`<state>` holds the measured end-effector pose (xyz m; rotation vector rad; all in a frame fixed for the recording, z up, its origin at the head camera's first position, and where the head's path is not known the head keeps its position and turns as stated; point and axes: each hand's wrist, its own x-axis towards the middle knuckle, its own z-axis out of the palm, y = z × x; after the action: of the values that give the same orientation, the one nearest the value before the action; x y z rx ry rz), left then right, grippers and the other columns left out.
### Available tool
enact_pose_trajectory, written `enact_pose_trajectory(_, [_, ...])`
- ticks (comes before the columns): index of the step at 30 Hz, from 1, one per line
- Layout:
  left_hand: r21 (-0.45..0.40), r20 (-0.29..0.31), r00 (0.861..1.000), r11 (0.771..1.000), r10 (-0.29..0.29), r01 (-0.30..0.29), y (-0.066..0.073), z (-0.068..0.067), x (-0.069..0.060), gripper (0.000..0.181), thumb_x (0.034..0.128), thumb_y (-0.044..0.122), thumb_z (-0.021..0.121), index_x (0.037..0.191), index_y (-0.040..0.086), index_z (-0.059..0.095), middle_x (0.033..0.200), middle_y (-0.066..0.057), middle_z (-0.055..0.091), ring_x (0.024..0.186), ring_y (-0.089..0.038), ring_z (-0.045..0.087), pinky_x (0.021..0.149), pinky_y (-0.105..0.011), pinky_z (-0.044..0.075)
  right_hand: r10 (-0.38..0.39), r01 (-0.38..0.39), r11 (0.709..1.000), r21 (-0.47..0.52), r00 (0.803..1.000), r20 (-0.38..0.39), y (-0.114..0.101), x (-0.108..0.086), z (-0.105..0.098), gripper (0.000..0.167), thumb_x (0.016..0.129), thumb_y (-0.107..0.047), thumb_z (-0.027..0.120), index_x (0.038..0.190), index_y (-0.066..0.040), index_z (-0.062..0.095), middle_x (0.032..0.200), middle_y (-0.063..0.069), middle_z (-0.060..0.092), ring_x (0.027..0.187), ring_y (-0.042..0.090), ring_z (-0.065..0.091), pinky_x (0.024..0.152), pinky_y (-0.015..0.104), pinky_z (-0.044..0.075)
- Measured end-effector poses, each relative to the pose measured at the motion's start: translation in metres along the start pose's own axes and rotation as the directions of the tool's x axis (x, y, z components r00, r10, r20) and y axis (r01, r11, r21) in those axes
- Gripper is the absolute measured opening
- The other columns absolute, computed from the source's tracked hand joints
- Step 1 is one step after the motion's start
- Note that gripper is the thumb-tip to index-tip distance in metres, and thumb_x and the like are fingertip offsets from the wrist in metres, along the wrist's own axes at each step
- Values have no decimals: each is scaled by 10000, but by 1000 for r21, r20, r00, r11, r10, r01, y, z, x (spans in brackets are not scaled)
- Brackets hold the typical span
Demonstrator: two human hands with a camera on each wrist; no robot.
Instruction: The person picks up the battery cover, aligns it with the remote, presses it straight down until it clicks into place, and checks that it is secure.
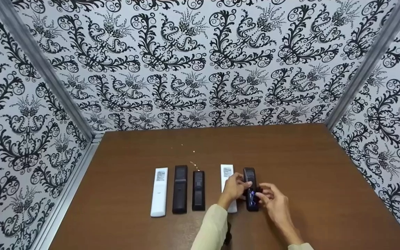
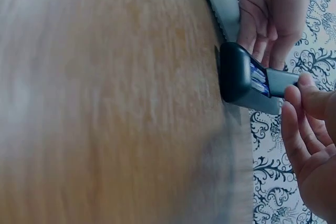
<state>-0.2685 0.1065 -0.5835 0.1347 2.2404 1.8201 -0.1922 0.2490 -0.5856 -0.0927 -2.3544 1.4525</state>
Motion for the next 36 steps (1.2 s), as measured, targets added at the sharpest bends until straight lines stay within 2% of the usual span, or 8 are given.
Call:
enact_pose_trajectory(4, [7,-8,1000,1000,3,-3,0,-1,0,246,910,138,731,1083,18,604,950,-139,734,795,-162,689,556,-327,595,-1,0,999,43,1000,14,0,0,5,213,846,1,751,1053,-34,715,885,177,736,695,60,664,578,221,563])
enact_pose_trajectory(8, [16,-16,1000,1000,8,-8,1,-1,-1,243,907,137,734,1078,20,607,941,-138,736,796,-161,693,566,-316,594,-13,11,999,46,999,39,2,0,8,214,842,2,751,1051,-33,723,871,158,736,694,64,656,592,218,564])
enact_pose_trajectory(12, [-8,-14,1000,1000,1,-1,1,-2,-1,236,911,126,728,1081,20,602,939,-149,734,777,-178,696,552,-335,596,2,-3,1000,10,998,55,4,2,10,217,848,2,746,1059,-48,726,882,141,733,704,41,641,606,214,557])
enact_pose_trajectory(17, [-4,-20,1000,1000,20,-20,0,-2,-1,242,909,119,726,1085,7,603,952,-151,735,792,-189,705,541,-342,593,15,-10,998,-68,997,79,7,5,12,234,852,0,742,1073,-75,735,917,129,726,747,44,635,640,200,536])
enact_pose_trajectory(22, [-6,-16,1000,1000,12,-12,1,-1,-1,239,912,122,718,1094,14,609,980,-127,729,816,-178,699,535,-344,593,10,-1,991,-135,998,64,10,7,15,248,836,-15,760,1073,-84,741,899,87,716,739,40,604,654,192,504])
enact_pose_trajectory(28, [-2,-23,1000,1000,11,-11,-1,-2,0,227,919,125,705,1092,17,605,977,-134,725,793,-200,702,537,-346,594,-8,15,992,-121,998,60,10,7,14,213,848,-35,761,1054,-90,748,862,72,692,735,44,587,640,201,491])
enact_pose_trajectory(36, [-26,-19,1000,1000,2,-3,1,-2,-3,218,933,125,680,1104,14,605,942,-145,723,756,-216,705,565,-373,604,-66,75,980,-184,996,58,13,8,13,244,841,-71,776,1083,-100,753,1019,81,643,798,116,595,687,205,498])
